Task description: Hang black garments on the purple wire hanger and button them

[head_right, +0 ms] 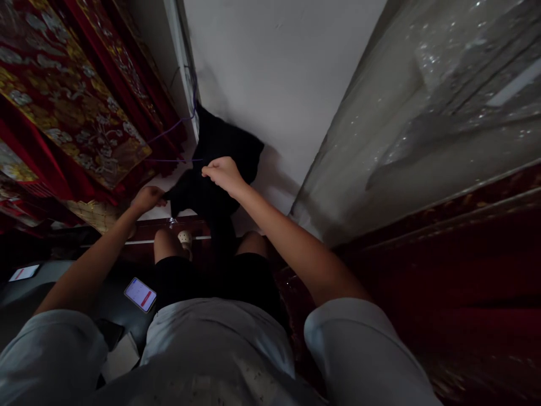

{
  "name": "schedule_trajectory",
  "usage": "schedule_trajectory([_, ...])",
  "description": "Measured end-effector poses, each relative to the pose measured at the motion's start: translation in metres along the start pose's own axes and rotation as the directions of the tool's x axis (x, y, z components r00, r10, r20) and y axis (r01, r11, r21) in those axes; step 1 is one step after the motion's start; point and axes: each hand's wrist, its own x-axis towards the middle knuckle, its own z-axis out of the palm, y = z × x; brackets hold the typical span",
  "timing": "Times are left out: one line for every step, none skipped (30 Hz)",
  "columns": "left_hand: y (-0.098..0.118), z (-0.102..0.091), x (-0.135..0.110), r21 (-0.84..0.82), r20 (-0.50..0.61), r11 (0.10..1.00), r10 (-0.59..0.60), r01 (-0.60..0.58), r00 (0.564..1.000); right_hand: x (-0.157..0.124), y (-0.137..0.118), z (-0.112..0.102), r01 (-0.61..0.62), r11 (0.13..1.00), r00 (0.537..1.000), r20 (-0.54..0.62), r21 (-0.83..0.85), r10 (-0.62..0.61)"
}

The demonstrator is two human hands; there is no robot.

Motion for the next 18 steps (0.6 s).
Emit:
schedule_trajectory([0.002, 0.004, 0.000, -0.026, 0.083, 1.000, 0.011, -0.008, 0.996, 0.001, 0.001, -0.008, 0.000, 0.998, 1.000, 0.016, -0.066, 0.001])
schedule_trajectory([0.006, 0.006, 0.002, -0.086, 0.153, 0.996, 0.052, -0.039, 0.987, 0.001, 0.002, -0.016, -0.012, 0.992, 0.999, 0.038, -0.129, 0.017])
schedule_trajectory([0.012, 0.008, 0.005, -0.174, 0.187, 0.981, 0.117, -0.084, 0.975, 0.002, 0.003, -0.024, -0.034, 0.983, 0.997, 0.068, -0.181, 0.047])
schedule_trajectory([0.021, 0.009, 0.008, -0.278, 0.172, 0.950, 0.193, -0.141, 0.966, 0.003, 0.004, -0.031, -0.062, 0.974, 0.991, 0.106, -0.219, 0.087])
schedule_trajectory([0.033, 0.010, 0.011, -0.383, 0.117, 0.900, 0.268, -0.206, 0.956, 0.003, 0.005, -0.035, -0.088, 0.967, 0.980, 0.154, -0.239, 0.128])
schedule_trajectory([0.048, 0.010, 0.013, -0.469, 0.033, 0.839, 0.328, -0.275, 0.944, 0.002, 0.006, -0.038, -0.103, 0.965, 0.965, 0.213, -0.240, 0.156])
schedule_trajectory([0.065, 0.010, 0.013, -0.522, -0.044, 0.784, 0.370, -0.337, 0.928, 0.001, 0.007, -0.037, -0.100, 0.970, 0.948, 0.276, -0.222, 0.161])
schedule_trajectory([0.083, 0.009, 0.012, -0.549, -0.083, 0.745, 0.402, -0.379, 0.912, -0.002, 0.008, -0.035, -0.081, 0.979, 0.930, 0.338, -0.186, 0.141])
schedule_trajectory([0.100, 0.009, 0.008, -0.553, -0.091, 0.724, 0.440, -0.413, 0.893, -0.005, 0.008, -0.030, -0.058, 0.989, 0.917, 0.384, -0.135, 0.106])
schedule_trajectory([0.115, 0.008, 0.004, -0.535, -0.084, 0.715, 0.485, -0.450, 0.870, -0.008, 0.008, -0.023, -0.044, 0.996, 0.913, 0.402, -0.079, 0.073])
schedule_trajectory([0.127, 0.006, -0.001, -0.508, -0.070, 0.707, 0.536, -0.492, 0.842, -0.011, 0.007, -0.016, -0.045, 0.999, 0.918, 0.394, -0.024, 0.051])
schedule_trajectory([0.136, 0.005, -0.006, -0.479, -0.053, 0.697, 0.584, -0.534, 0.810, -0.014, 0.006, -0.010, -0.063, 0.998, 0.931, 0.363, 0.027, 0.049])
schedule_trajectory([0.141, 0.004, -0.011, -0.455, -0.041, 0.683, 0.624, -0.570, 0.780, -0.015, 0.005, -0.004, -0.088, 0.993, 0.945, 0.320, 0.075, 0.060])
schedule_trajectory([0.142, 0.004, -0.015, -0.442, -0.032, 0.669, 0.654, -0.597, 0.756, -0.015, 0.004, -0.001, -0.108, 0.987, 0.958, 0.279, 0.117, 0.072])
schedule_trajectory([0.140, 0.005, -0.019, -0.439, -0.029, 0.658, 0.671, -0.612, 0.741, -0.014, 0.002, 0.001, -0.107, 0.983, 0.967, 0.247, 0.150, 0.068])
schedule_trajectory([0.136, 0.007, -0.023, -0.446, -0.033, 0.650, 0.675, -0.615, 0.737, -0.011, 0.001, 0.002, -0.081, 0.984, 0.972, 0.231, 0.161, 0.043])
schedule_trajectory([0.130, 0.011, -0.028, -0.462, -0.040, 0.647, 0.668, -0.607, 0.743, -0.008, 0.000, 0.001, -0.037, 0.989, 0.974, 0.227, 0.144, 0.003])
schedule_trajectory([0.123, 0.016, -0.033, -0.484, -0.051, 0.649, 0.648, -0.586, 0.760, -0.005, -0.001, -0.001, 0.015, 0.995, 0.972, 0.231, 0.101, -0.039])
